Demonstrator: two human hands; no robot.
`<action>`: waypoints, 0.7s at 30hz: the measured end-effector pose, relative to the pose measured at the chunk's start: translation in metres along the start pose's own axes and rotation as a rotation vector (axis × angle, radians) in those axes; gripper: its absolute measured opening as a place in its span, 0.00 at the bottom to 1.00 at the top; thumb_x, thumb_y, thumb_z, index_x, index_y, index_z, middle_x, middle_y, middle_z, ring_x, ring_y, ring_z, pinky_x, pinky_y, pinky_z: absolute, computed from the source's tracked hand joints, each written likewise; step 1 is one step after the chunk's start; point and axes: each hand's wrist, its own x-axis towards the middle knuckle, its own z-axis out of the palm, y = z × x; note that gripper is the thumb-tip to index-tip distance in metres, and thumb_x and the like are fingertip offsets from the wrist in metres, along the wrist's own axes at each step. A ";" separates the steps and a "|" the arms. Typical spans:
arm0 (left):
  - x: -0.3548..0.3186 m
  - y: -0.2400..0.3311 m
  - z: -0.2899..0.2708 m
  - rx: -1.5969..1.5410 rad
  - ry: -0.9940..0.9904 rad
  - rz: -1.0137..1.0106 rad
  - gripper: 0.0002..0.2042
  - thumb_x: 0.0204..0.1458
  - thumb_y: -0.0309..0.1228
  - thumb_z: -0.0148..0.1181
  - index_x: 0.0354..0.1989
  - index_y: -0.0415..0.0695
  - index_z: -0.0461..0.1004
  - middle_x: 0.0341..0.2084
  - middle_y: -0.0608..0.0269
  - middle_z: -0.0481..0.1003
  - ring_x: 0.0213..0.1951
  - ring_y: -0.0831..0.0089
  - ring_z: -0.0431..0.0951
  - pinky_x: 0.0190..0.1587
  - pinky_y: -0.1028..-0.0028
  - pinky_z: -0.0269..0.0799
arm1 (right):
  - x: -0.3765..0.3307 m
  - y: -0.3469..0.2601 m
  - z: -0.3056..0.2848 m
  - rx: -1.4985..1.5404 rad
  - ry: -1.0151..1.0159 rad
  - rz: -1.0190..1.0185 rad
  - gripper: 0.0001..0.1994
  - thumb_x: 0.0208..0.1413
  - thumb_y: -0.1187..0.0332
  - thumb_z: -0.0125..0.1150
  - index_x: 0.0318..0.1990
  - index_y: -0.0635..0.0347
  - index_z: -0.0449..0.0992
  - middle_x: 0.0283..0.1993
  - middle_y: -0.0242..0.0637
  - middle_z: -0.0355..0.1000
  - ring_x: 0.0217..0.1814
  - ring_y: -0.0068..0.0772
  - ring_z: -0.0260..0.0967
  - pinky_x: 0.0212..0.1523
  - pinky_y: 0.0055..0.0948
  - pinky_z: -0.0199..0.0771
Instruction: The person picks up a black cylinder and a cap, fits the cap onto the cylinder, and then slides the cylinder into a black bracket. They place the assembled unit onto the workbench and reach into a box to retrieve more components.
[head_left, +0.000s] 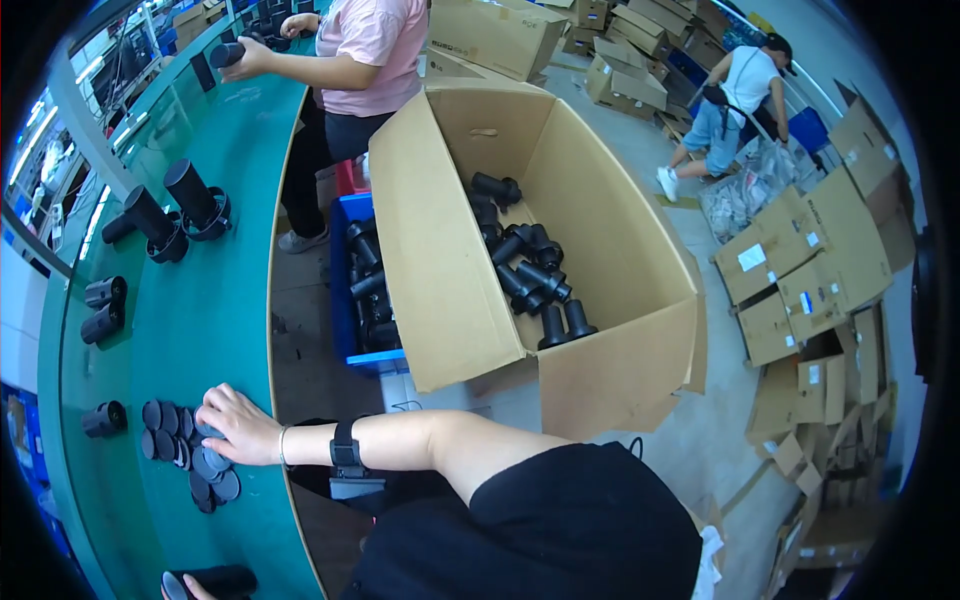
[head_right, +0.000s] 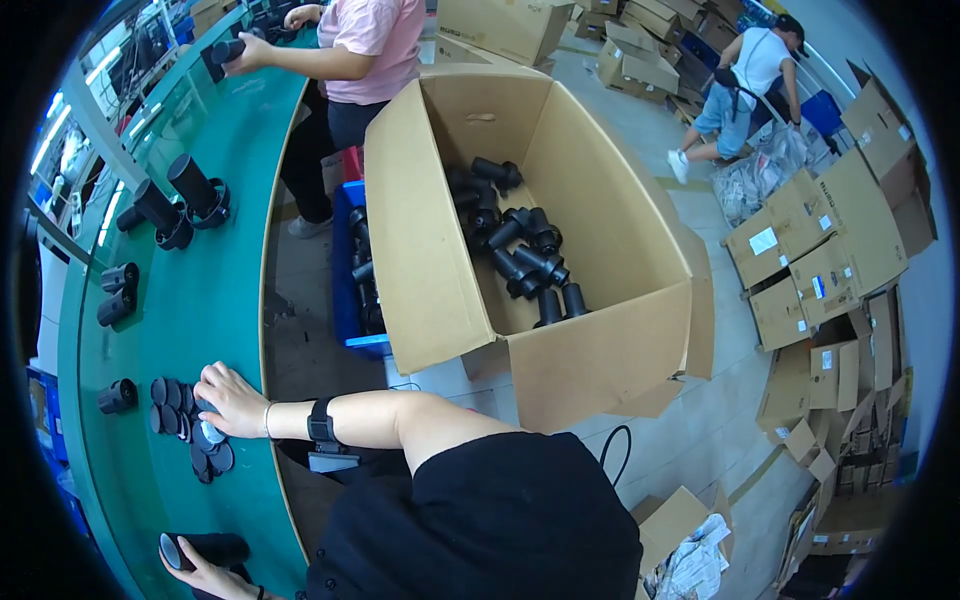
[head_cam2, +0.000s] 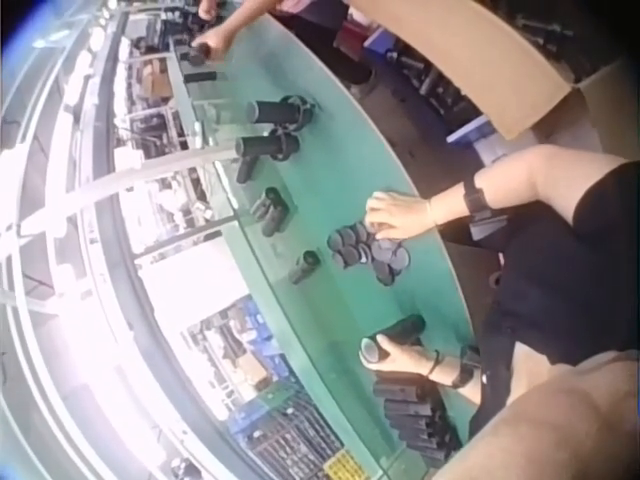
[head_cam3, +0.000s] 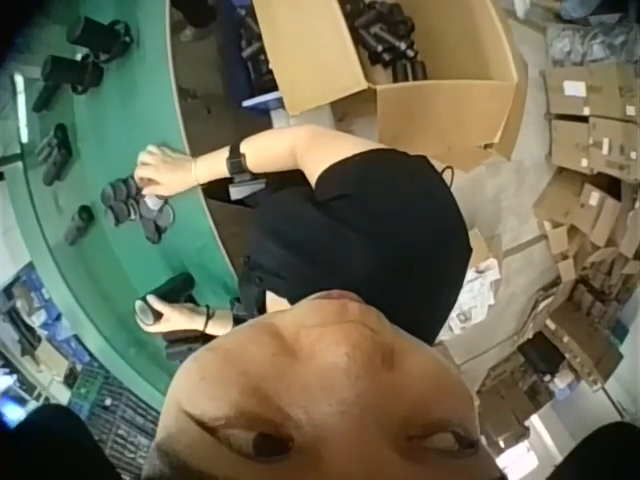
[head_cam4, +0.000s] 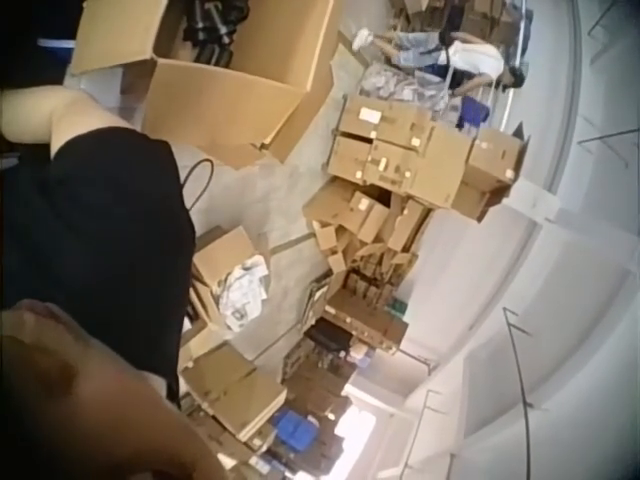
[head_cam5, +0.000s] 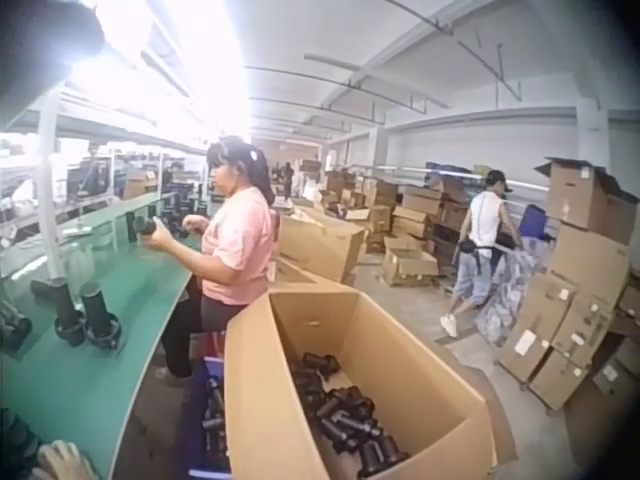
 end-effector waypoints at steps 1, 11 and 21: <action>0.000 -0.001 0.001 -0.011 0.007 0.002 0.28 0.50 0.34 0.70 0.54 0.33 0.66 0.49 0.46 0.71 0.49 0.56 0.72 0.55 0.59 0.68 | 0.000 0.000 0.000 0.001 -0.004 -0.008 0.14 0.50 0.68 0.66 0.40 0.59 0.67 0.43 0.41 0.58 0.52 0.45 0.57 0.52 0.40 0.61; -0.002 -0.007 -0.002 0.030 0.025 0.029 0.29 0.49 0.36 0.71 0.55 0.34 0.65 0.49 0.46 0.71 0.49 0.55 0.72 0.55 0.58 0.67 | 0.002 -0.004 -0.006 0.001 -0.053 0.017 0.16 0.51 0.67 0.64 0.44 0.59 0.67 0.46 0.41 0.59 0.52 0.44 0.57 0.55 0.39 0.60; 0.000 -0.016 -0.009 0.098 0.070 -0.022 0.30 0.48 0.38 0.73 0.53 0.34 0.65 0.46 0.45 0.72 0.46 0.55 0.73 0.51 0.56 0.70 | 0.000 -0.003 -0.002 -0.053 -0.075 0.021 0.21 0.48 0.66 0.66 0.48 0.58 0.66 0.48 0.42 0.58 0.55 0.46 0.55 0.58 0.42 0.59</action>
